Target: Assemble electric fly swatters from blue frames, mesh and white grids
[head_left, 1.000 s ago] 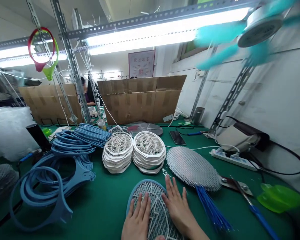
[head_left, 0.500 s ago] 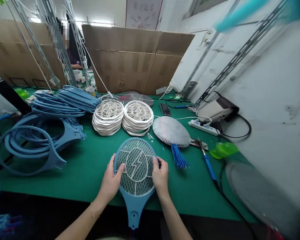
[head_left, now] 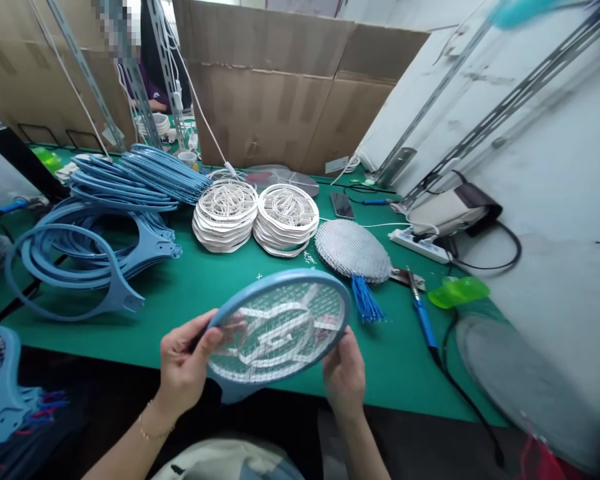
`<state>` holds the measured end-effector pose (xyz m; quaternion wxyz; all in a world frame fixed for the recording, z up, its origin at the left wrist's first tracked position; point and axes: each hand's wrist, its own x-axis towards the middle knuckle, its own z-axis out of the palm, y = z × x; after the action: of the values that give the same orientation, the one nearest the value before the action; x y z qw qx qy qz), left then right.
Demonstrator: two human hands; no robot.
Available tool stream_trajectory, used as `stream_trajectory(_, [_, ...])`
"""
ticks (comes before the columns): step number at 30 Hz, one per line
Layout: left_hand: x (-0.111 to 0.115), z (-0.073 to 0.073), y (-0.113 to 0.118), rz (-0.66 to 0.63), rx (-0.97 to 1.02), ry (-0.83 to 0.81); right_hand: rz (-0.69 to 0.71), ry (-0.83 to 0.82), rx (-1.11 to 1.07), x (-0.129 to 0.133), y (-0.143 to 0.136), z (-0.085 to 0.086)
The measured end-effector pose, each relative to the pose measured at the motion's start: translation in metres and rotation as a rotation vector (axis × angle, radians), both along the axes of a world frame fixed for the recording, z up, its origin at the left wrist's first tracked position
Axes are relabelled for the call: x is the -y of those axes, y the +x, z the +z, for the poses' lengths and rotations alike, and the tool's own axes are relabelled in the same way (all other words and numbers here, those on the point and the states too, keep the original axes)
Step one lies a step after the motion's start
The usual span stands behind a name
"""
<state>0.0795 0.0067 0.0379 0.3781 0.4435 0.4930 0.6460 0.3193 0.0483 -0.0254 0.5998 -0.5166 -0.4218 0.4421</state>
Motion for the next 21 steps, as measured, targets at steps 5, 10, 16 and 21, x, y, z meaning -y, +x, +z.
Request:
stream_trajectory(5, [-0.010,-0.001,-0.017,-0.138,0.032,0.061,0.170,0.414,0.314,-0.005,0.015,0.066])
stream_trajectory(10, [-0.006,0.058,-0.014,-0.259,-0.286,0.150,0.218,0.663,0.470,-0.005,0.008,0.108])
stream_trajectory(16, [-0.015,0.126,-0.004,-0.539,-0.730,0.167,0.286,0.747,0.557,0.012,-0.011,0.103])
stream_trajectory(21, [-0.012,0.129,-0.009,-0.641,-0.807,0.183,0.414,0.738,0.543,0.016,-0.010,0.118])
